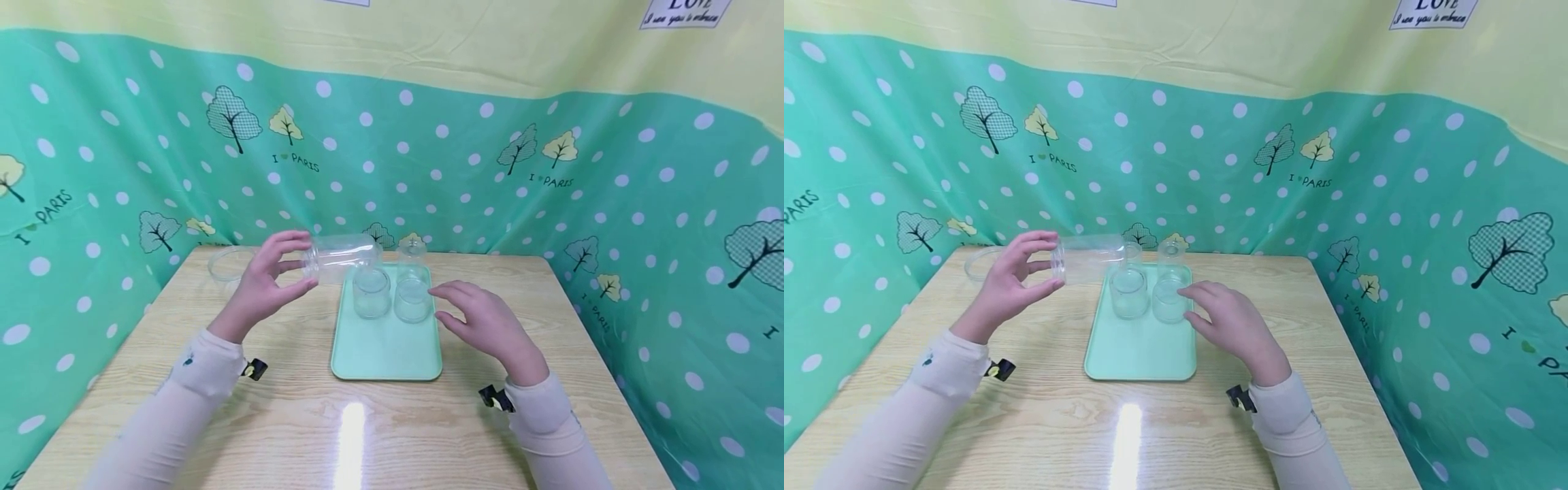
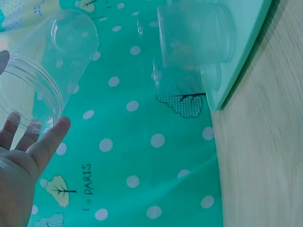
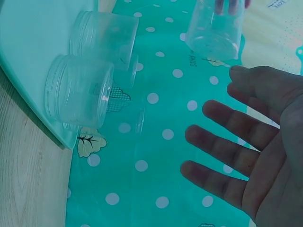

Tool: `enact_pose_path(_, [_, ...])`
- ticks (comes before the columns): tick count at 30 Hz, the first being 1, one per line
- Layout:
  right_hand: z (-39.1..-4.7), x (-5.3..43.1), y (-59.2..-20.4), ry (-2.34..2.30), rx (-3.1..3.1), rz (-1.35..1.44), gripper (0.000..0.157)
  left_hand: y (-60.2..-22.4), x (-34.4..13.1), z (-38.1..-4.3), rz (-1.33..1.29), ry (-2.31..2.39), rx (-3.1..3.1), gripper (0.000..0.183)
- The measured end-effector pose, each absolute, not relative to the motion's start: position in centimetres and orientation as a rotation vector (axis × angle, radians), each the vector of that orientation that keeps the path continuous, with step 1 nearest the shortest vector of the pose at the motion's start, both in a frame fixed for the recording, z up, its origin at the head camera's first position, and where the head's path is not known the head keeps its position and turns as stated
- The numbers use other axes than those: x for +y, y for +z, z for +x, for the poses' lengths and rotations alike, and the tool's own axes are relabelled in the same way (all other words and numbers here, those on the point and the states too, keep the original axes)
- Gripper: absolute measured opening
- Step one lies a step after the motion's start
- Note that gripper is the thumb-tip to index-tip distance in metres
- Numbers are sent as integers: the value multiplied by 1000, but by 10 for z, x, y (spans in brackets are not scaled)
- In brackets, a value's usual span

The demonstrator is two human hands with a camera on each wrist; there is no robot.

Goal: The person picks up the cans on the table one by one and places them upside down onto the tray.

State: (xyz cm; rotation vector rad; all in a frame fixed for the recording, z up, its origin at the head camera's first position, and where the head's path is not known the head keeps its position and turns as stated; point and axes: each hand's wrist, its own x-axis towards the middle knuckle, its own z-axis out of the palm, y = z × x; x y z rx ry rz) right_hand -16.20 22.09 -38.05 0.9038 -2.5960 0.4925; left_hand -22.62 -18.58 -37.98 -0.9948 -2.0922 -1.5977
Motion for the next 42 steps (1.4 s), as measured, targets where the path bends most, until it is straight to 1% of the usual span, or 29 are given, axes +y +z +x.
enact_pose_path(10, [-162,219,-381,594,-2568,811,42,-383,-177,-214,-1045,-1635,-2063,67])
enact_pose_path(20, [-163,217,-384,743,-2569,750,45,-377,-168,-200,-1053,-1686,-2040,65])
enact_pose_path(29, [-164,213,-384,889,-2569,768,50,-392,-166,-201,-1064,-1729,-2049,65])
enact_pose_path(36, [-164,211,-383,1113,-2544,708,52,-394,-163,-197,-1125,-1739,-2022,65])
enact_pose_path(42, [-165,209,-383,1267,-2530,681,56,-394,-162,-193,-1126,-1741,-2022,65])
